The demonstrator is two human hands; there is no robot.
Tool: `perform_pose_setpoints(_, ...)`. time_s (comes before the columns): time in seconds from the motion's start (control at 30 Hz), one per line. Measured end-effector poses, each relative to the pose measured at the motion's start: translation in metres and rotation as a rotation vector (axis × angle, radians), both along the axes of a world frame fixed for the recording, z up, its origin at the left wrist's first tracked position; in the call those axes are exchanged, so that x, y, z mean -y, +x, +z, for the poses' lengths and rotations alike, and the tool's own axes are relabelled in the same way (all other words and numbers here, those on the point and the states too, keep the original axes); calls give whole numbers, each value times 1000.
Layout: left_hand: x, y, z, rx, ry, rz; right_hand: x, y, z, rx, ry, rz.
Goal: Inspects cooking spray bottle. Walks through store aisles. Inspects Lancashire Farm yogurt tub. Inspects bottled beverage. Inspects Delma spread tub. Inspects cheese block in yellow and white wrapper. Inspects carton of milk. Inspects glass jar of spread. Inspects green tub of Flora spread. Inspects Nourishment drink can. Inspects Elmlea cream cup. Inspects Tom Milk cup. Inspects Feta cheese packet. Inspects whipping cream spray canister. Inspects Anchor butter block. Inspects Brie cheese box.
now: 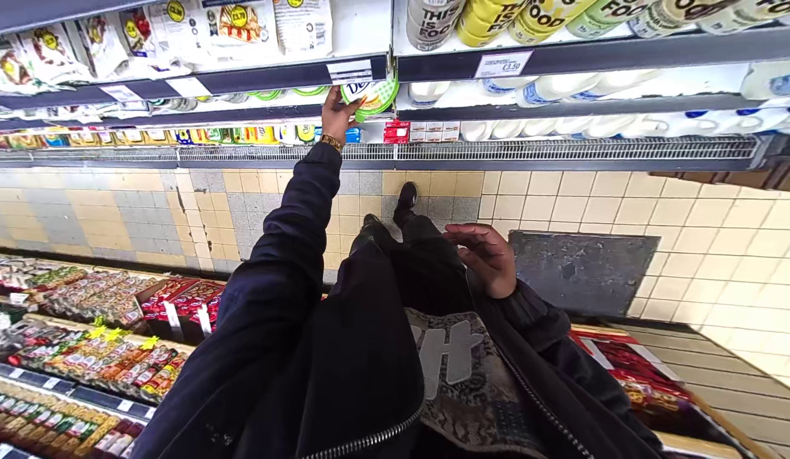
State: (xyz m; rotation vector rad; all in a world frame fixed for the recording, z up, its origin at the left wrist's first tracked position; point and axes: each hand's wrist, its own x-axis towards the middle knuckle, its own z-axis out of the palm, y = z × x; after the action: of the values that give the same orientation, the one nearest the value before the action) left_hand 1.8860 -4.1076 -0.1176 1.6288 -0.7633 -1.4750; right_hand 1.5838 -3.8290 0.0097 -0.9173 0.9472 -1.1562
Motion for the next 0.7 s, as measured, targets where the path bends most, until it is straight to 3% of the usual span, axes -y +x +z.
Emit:
perform_pose_setpoints(0.17, -7, -7, -12, -113, -62, 68, -3, -1, 0, -6, 8, 12)
perform_pose_setpoints(0.37, -13, -20, -7, -98, -174, 141, -10, 1, 4, -14, -5, 29)
perform_pose_setpoints(0.57, -31, -19, -8, -193, -104, 173, -29, 11, 8, -28, -10, 33)
perform_pose_setpoints(0.7, -68, -7, 15, -228, -111, 156, -42, 23, 9, -66, -50, 20)
